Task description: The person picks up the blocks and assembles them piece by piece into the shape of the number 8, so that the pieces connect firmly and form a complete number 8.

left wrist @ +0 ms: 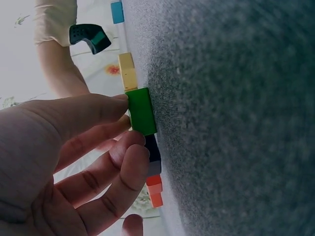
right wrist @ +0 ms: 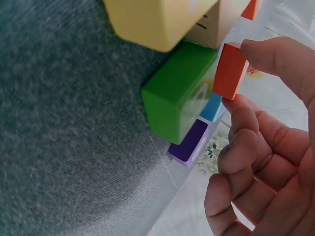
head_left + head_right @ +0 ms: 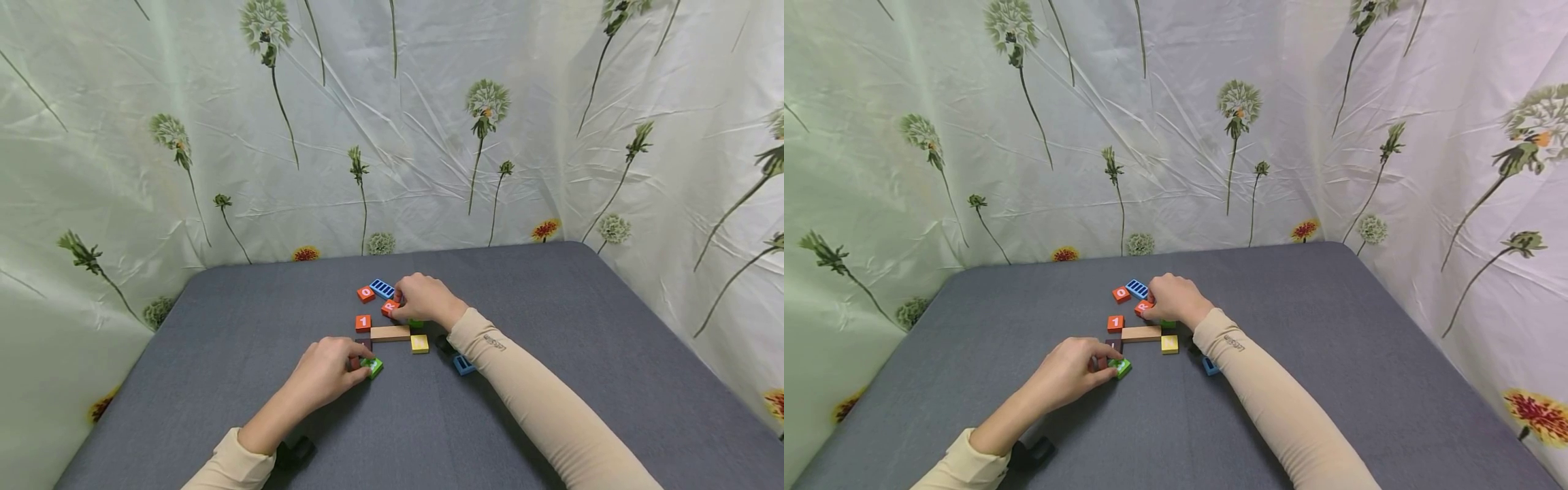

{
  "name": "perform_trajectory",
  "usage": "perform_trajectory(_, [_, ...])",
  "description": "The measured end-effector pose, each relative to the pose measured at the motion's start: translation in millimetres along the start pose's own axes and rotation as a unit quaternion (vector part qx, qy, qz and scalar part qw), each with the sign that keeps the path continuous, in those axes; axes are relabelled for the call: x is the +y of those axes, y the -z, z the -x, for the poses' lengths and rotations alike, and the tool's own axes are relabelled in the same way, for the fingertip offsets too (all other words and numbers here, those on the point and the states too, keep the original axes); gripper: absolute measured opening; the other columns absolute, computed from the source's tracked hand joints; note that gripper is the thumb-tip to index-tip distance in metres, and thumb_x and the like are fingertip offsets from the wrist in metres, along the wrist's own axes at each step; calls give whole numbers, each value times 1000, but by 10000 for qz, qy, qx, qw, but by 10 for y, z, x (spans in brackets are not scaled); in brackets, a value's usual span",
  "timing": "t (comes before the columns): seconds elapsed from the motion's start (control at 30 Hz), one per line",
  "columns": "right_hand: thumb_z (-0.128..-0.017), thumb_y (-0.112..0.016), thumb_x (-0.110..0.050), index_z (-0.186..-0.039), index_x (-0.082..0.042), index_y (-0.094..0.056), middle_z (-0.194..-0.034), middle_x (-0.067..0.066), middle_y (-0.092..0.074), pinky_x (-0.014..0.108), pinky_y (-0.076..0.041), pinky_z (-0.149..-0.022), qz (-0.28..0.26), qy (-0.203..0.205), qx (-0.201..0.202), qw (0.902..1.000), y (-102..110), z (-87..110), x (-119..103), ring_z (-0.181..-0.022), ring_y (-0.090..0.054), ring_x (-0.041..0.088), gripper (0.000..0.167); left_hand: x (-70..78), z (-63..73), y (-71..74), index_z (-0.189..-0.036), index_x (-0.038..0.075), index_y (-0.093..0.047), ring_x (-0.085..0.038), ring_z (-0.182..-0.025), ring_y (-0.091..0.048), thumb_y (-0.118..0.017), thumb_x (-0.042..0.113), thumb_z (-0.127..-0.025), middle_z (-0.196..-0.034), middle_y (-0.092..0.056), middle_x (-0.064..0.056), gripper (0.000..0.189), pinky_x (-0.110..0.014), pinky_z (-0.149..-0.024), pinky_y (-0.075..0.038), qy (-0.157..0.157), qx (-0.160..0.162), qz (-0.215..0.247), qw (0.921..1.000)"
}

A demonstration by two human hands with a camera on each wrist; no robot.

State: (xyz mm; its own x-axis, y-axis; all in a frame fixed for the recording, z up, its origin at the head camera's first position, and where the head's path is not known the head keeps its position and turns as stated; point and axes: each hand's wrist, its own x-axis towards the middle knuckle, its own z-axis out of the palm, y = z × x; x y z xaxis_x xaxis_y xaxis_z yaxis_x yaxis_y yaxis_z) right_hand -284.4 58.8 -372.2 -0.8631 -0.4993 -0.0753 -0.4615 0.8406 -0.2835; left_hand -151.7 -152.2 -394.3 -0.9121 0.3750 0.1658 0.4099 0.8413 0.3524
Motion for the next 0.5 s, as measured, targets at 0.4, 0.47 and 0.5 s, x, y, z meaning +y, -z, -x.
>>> perform_trajectory(0.4, [-96,-80,-38,-108,-14,-78,-81,-2,-65,27,-37,-59,-15,136,82,9999,49,152,-5,-66,-49,10,27,-13,0,-13,-97,25,-85,-2,-64,-48,-89,21,-88,-72,-59,15,11,-25,-56,-37,-16,-33,-7,10000])
perform_trajectory(0.47, [-96,-80,-39,-106,-16,-78,-79,-3,-64,26,-37,-58,-23,180,99,9998,58,189,-10,-65,-49,9,26,-14,0,-12,-97,25,-85,-2,-64,-48,-89,21,-88,-72,-59,15,11,-25,-56,-37,1,-49,0,10000])
perform_trajectory(0.5, [-96,-80,-40,-105,-16,-78,-79,-4,-63,26,-37,-58,-19,204,118,9997,65,208,-13,-65,-49,9,25,-14,1,-11,-97,25,-85,-2,-64,-48,-89,21,-88,-72,-59,15,11,-25,-56,-37,9,-56,1,10000])
